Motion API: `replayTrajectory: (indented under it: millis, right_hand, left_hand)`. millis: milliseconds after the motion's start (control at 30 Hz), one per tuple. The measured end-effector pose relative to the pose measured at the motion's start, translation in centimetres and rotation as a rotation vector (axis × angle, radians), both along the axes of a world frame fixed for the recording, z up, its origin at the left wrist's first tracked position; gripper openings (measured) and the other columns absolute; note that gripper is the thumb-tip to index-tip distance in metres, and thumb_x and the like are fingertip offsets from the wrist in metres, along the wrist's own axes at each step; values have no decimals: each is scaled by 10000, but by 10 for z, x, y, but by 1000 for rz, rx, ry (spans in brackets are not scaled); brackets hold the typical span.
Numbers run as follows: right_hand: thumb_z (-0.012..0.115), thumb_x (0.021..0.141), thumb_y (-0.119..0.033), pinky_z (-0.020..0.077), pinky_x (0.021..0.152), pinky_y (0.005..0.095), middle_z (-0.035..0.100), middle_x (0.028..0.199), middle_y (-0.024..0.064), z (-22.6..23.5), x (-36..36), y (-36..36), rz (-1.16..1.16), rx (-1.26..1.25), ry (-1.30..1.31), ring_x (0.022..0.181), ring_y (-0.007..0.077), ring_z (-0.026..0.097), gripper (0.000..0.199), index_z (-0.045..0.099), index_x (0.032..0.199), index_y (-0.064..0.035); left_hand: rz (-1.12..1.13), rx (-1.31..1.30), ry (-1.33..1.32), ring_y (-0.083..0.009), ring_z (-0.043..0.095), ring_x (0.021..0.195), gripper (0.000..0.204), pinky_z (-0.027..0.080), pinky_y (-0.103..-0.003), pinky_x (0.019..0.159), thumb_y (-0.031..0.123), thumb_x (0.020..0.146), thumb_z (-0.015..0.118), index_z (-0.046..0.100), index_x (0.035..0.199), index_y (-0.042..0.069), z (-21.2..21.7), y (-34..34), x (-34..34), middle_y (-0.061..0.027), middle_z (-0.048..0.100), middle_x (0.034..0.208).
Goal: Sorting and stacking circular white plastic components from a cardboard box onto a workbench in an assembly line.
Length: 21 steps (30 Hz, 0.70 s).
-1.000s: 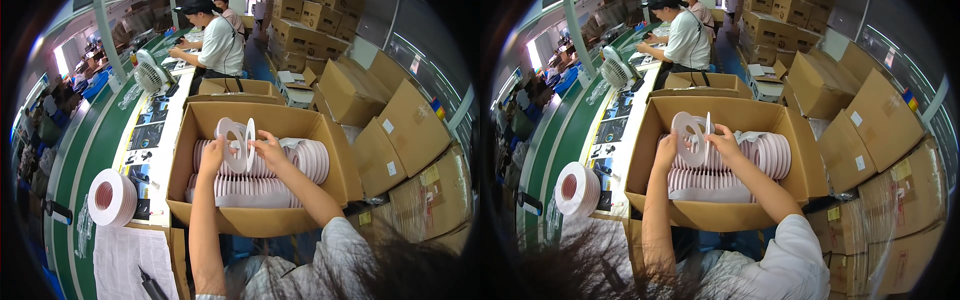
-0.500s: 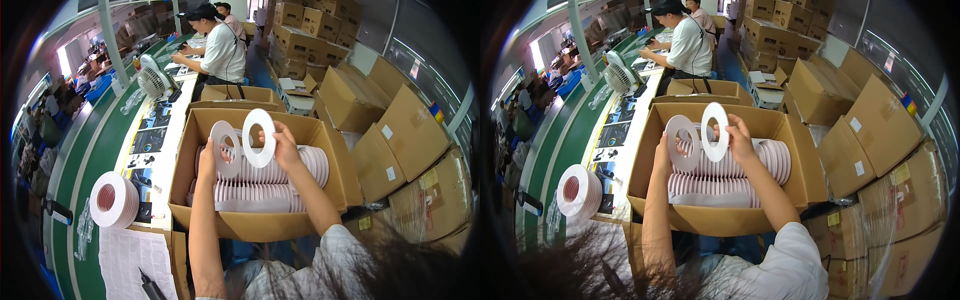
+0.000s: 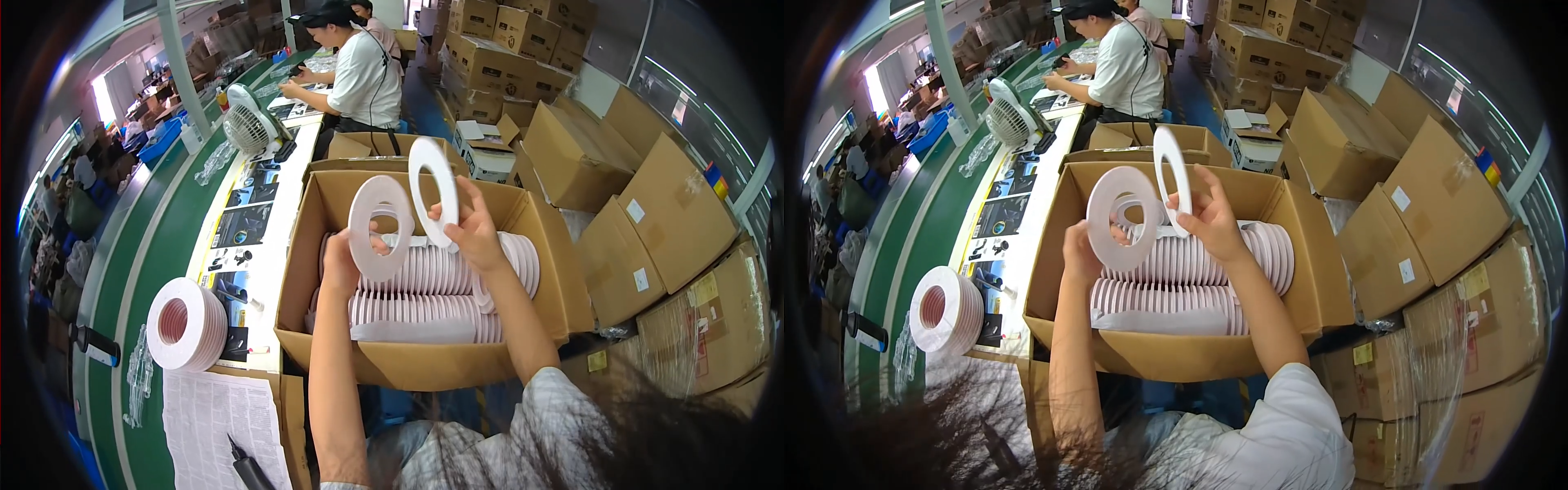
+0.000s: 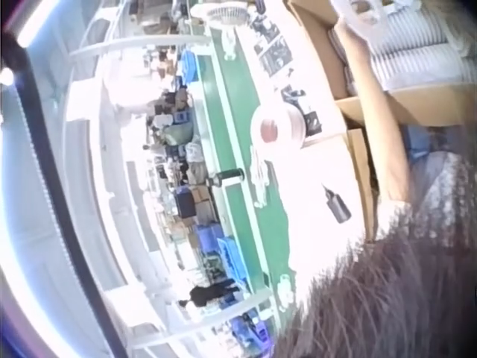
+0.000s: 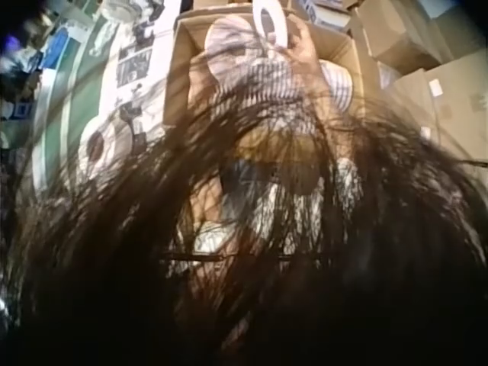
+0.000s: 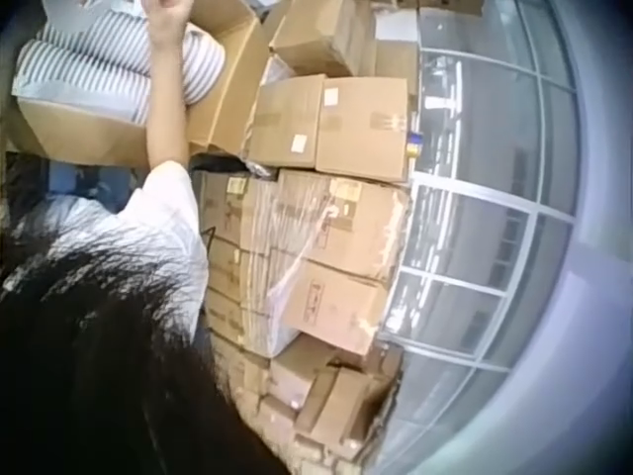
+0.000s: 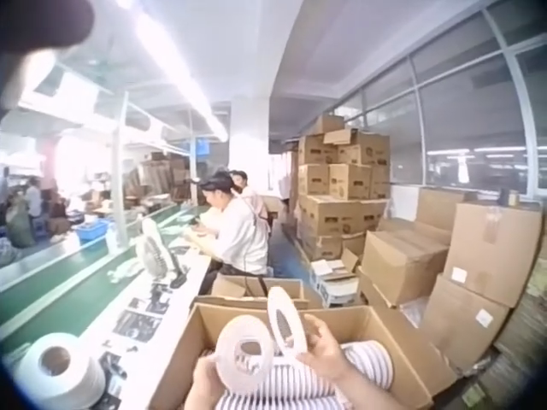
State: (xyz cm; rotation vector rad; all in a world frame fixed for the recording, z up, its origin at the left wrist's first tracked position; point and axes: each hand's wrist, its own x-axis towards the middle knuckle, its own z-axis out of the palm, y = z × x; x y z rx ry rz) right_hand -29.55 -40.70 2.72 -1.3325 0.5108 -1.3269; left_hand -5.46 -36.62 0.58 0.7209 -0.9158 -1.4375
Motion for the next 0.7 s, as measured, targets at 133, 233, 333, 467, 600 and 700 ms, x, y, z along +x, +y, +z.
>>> replayTrajectory:
  millis: [133, 233, 333, 467, 600, 700]
  right_hand:
    - [677, 805, -30, 481, 915, 332, 612, 1093, 114, 11, -3, 10, 81, -206, -36, 1095, 181, 570, 844, 185, 1488, -104]
    - [649, 784, -55, 465, 892, 340, 627, 1029, 105, 9, 1, 15, -132, -89, 235, 960, 173, 594, 729, 312, 1428, 7]
    - [557, 764, -17, 449, 925, 342, 630, 1011, 112, 0, -9, 3, -46, 101, 130, 972, 198, 605, 641, 373, 1373, 61]
    - [510, 748, 3, 439, 947, 349, 640, 981, 125, 10, -13, 10, -7, 112, -76, 987, 223, 613, 608, 404, 1342, 84]
    - [558, 784, -38, 482, 838, 307, 653, 901, 104, 3, -17, -1, -233, 163, 277, 913, 183, 634, 494, 499, 1260, 82]
    - [607, 800, -77, 496, 713, 278, 656, 867, 89, -15, -19, -12, -315, 190, 355, 777, 145, 625, 356, 592, 1126, 65]
  left_hand:
    - [-121, -28, 70, -195, 637, 800, 535, 507, -314, 740, 383, 876, 521, 547, 1194, -46, -3, 0, 5, -108, 679, 816]
    - [-113, 9, -333, -160, 632, 779, 409, 486, -293, 754, 329, 916, 565, 603, 1110, -29, -6, -4, 4, -84, 675, 812]
    - [-96, 52, -560, -128, 615, 720, 329, 475, -280, 734, 304, 938, 607, 643, 1025, -11, -10, -5, -4, -64, 665, 792]
    - [36, 44, -393, -134, 610, 705, 317, 482, -288, 719, 320, 943, 590, 636, 993, 10, -3, -2, -4, -49, 636, 741]
    - [98, 360, -439, -163, 587, 589, 278, 476, -320, 571, 251, 845, 667, 620, 850, -24, -16, -10, 9, -69, 602, 686]
    - [183, 361, -626, -170, 568, 531, 261, 456, -335, 501, 209, 782, 701, 594, 748, -26, -20, -12, 6, -79, 579, 645]
